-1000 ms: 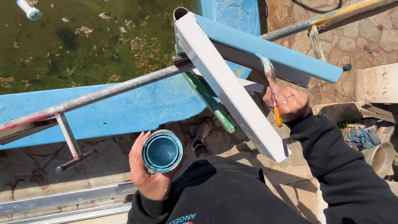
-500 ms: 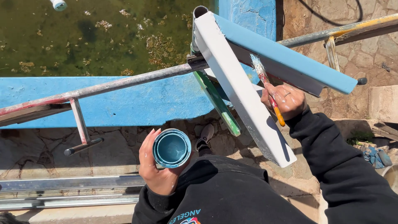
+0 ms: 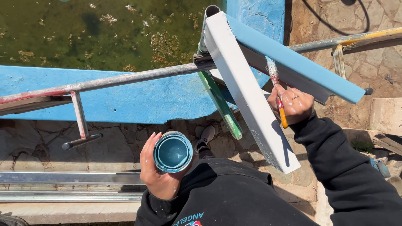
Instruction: Painting structural beams using a paintbrush and a can of blue paint
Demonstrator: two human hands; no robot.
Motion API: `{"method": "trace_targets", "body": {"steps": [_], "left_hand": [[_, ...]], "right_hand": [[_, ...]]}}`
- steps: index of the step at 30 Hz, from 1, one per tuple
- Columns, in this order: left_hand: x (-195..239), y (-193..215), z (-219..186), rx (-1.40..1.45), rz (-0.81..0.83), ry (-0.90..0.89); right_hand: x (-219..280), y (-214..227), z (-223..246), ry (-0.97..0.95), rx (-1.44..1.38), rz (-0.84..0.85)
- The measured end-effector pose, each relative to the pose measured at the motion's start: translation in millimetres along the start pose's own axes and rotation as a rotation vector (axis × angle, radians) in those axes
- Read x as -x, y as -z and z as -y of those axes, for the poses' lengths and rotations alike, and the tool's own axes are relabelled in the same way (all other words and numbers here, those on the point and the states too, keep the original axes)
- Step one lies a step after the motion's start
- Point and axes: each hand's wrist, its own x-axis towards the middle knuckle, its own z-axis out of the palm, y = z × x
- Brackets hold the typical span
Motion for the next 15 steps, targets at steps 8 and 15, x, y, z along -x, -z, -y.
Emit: {"method": "trace_targets", "body": {"steps": [8,15], "left_hand": [[7,-6,4,0.011,0.016,-0.022],[8,-12,2,0.027,0.011,-0.03]], "right_hand": [[0,8,3,-0.004,0.025,0.0],[-17,4,4,-0.032,0.017,-0.008]]}}
